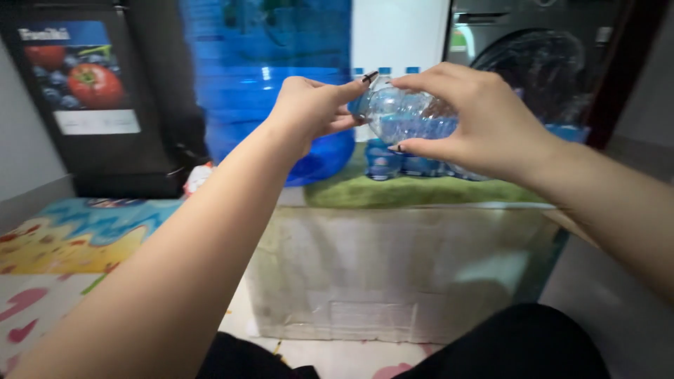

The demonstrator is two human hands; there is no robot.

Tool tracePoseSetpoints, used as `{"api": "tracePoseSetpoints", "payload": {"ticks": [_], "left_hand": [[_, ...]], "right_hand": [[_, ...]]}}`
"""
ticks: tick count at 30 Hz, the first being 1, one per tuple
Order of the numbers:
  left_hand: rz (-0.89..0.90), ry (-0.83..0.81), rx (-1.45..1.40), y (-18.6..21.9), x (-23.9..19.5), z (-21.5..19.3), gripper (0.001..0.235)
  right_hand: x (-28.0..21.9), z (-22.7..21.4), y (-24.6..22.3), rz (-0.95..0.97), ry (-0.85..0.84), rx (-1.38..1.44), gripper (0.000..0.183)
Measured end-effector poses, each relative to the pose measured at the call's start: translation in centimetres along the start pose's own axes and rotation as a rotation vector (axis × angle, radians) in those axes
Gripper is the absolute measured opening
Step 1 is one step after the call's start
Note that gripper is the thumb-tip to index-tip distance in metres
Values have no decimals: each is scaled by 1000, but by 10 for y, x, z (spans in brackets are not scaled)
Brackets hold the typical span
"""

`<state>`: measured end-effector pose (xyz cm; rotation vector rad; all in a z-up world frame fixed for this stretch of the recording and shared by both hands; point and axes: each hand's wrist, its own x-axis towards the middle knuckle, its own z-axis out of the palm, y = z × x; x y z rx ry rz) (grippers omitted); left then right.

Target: The person applies a label to a clear plastic water bottle, smoothing it around the circumference. They then fill the bottle with water from a large dispenser, cap it, and place it on a nearby surface. The process is repeated with a second bottle.

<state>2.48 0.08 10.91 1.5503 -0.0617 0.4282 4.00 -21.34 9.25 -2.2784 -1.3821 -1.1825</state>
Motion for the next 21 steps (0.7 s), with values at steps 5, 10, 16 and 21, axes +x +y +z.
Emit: {"api": "tracePoseSetpoints", "payload": {"ticks": [5,10,16,21], "left_hand": [[-128,89,74,-1,-6,-29,66],[-204,97,123,-6,-12,-34,90],[71,186,398,-67,15,-39,46],[780,367,939,-133,16,-34,28]], "right_hand": [[17,33,-5,-216,93,-351,75],[14,47,-5,-202,103,-322,82],[-10,46,-33,377,95,231,78],[-55,81,-8,714,277,826,72]]}}
